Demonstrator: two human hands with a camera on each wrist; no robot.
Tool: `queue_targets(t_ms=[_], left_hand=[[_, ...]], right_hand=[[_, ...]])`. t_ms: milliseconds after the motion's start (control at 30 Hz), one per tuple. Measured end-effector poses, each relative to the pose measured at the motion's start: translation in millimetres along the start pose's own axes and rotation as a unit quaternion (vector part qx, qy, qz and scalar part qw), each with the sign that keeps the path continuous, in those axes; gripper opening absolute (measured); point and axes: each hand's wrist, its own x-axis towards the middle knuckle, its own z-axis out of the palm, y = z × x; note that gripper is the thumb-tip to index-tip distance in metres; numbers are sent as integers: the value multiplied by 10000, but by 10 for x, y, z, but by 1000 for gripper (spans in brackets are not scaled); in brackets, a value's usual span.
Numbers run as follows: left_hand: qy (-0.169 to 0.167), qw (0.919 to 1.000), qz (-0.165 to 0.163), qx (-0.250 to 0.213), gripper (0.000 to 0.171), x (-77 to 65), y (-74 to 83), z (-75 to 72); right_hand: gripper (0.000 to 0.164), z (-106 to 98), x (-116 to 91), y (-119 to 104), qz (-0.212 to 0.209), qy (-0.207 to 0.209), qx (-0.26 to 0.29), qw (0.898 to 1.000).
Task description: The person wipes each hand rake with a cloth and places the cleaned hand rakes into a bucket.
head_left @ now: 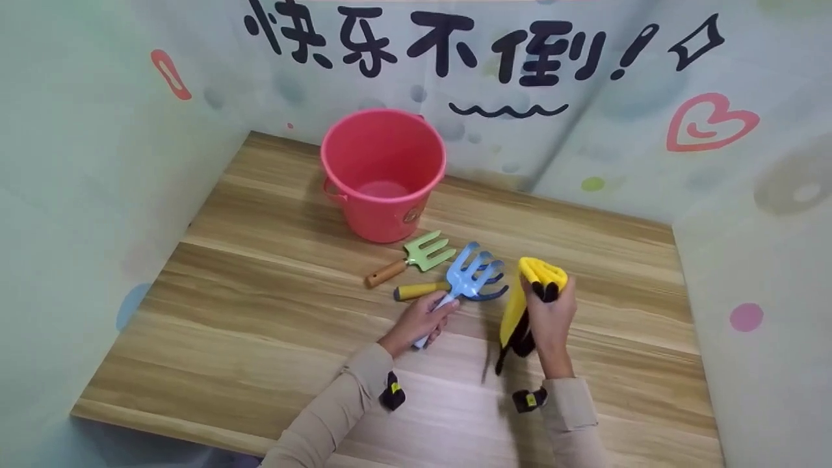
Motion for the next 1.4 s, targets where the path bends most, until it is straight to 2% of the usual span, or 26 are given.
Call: queue_targets(t_ms=[100, 200, 267, 333, 500, 667, 900, 1033, 1167, 1400], left_hand=[[77, 9998, 140, -79, 33, 5, -18, 9], [97, 9996, 256, 52, 32, -6, -36, 17], [113, 9993, 323, 145, 31, -14, -44, 21], [137, 9991, 361, 200, 27, -21, -48, 24], [165, 9987, 392, 274, 18, -12, -59, 37], [151, 9974, 516, 478, 16, -4, -60, 44], [225, 9970, 431, 598, 18, -22, -53, 15], [252, 9971, 331, 644, 18, -24, -45, 21], [290, 9971, 231, 671, 20, -30, -35, 22], [172, 9975, 269, 628, 32, -38, -39, 29]], right_hand=[[52, 7, -50, -40, 534, -925, 320, 9938], [50, 93, -142, -40, 793, -1778, 202, 9807], [50, 176, -199, -34, 840, -2146, 145, 9730], [53, 258, -240, -32, 849, -2279, -29, 9700], [60, 393, -265, -41, 901, -2125, -509, 9717], [62, 409, -255, -34, 1112, -2056, -811, 9689], [61, 360, -245, 20, 1394, -2073, -824, 9648], [59, 315, -222, 50, 1512, -1915, -770, 9667], [60, 290, -185, 55, 1540, -1675, -937, 9692], [61, 255, -96, 25, 1512, -1220, -1156, 9741]])
